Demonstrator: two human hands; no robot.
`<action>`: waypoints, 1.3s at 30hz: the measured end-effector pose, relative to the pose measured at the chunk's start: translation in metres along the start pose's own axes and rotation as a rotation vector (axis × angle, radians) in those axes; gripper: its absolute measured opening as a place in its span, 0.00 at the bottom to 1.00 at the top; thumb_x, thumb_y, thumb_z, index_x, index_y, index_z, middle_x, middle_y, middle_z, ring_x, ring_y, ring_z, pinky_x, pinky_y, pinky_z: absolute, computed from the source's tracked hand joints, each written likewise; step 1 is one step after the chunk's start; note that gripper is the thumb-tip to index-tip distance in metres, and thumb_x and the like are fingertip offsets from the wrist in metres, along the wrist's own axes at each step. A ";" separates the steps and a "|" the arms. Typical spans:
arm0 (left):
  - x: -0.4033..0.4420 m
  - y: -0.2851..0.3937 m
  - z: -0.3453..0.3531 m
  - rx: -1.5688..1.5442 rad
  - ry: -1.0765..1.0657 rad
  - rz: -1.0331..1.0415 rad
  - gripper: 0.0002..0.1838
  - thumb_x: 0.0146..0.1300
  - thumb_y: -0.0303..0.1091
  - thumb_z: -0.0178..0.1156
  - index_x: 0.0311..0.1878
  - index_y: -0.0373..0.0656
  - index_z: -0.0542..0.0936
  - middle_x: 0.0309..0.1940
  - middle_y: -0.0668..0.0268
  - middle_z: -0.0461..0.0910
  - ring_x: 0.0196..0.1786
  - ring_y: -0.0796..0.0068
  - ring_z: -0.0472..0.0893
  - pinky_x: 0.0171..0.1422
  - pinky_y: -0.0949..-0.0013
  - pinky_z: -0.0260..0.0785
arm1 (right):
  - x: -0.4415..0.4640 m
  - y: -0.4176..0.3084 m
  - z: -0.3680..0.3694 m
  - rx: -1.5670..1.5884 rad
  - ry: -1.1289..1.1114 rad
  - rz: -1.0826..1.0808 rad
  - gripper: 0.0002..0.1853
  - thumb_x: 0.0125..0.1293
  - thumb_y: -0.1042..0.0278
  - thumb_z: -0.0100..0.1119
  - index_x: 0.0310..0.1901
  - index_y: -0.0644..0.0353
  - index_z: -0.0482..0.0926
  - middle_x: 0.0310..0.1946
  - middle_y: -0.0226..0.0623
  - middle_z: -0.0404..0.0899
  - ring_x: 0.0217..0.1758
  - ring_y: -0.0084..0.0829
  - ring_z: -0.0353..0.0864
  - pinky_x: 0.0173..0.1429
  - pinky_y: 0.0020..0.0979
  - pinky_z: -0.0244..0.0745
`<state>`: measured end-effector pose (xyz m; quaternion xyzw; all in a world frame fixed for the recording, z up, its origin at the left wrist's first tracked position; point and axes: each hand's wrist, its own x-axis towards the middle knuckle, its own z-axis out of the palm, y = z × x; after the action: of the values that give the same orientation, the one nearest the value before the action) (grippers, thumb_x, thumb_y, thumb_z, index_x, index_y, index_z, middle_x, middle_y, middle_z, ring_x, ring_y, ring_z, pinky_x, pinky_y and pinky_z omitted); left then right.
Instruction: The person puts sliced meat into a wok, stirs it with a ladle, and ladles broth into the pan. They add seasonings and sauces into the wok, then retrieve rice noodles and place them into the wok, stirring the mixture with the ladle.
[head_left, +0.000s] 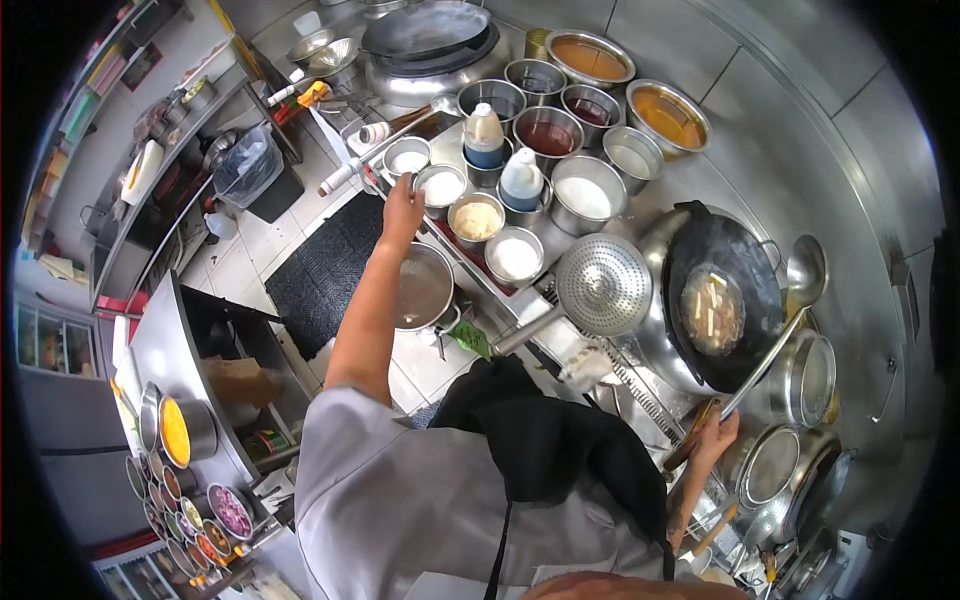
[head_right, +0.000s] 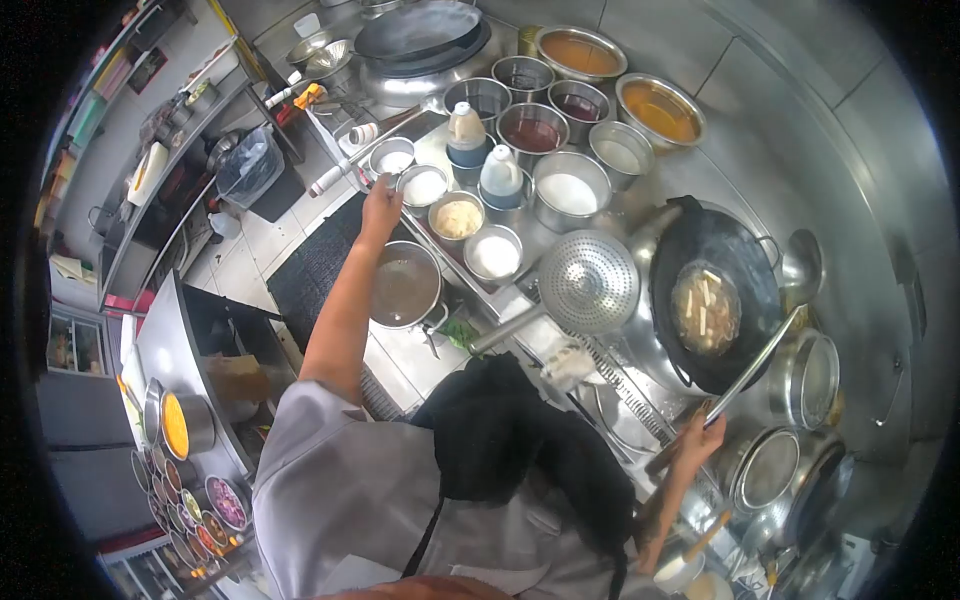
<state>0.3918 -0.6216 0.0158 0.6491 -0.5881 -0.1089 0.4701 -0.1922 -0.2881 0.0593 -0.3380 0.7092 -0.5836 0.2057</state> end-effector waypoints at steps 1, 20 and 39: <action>0.016 -0.018 0.009 0.033 -0.019 0.049 0.14 0.63 0.29 0.59 0.50 0.36 0.79 0.32 0.49 0.81 0.37 0.50 0.81 0.44 0.56 0.73 | 0.003 -0.007 0.015 0.031 0.000 -0.020 0.11 0.70 0.74 0.52 0.52 0.65 0.70 0.20 0.27 0.68 0.15 0.16 0.65 0.19 0.20 0.60; 0.106 -0.039 -0.053 0.060 0.112 0.234 0.05 0.65 0.26 0.59 0.38 0.33 0.79 0.35 0.49 0.79 0.39 0.48 0.80 0.43 0.55 0.72 | 0.014 -0.085 0.113 -0.046 0.116 -0.009 0.16 0.69 0.74 0.55 0.57 0.66 0.70 0.19 0.27 0.67 0.14 0.16 0.63 0.18 0.21 0.58; 0.038 -0.006 -0.001 -0.105 0.121 0.237 0.06 0.67 0.27 0.59 0.38 0.33 0.80 0.31 0.50 0.79 0.33 0.51 0.79 0.38 0.57 0.70 | 0.005 -0.129 0.127 -0.013 0.077 -0.048 0.17 0.70 0.74 0.56 0.58 0.65 0.70 0.21 0.27 0.70 0.16 0.16 0.66 0.19 0.19 0.59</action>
<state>0.4074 -0.6551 0.0278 0.5550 -0.6246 -0.0440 0.5477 -0.0771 -0.3909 0.1551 -0.3336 0.7118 -0.5965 0.1619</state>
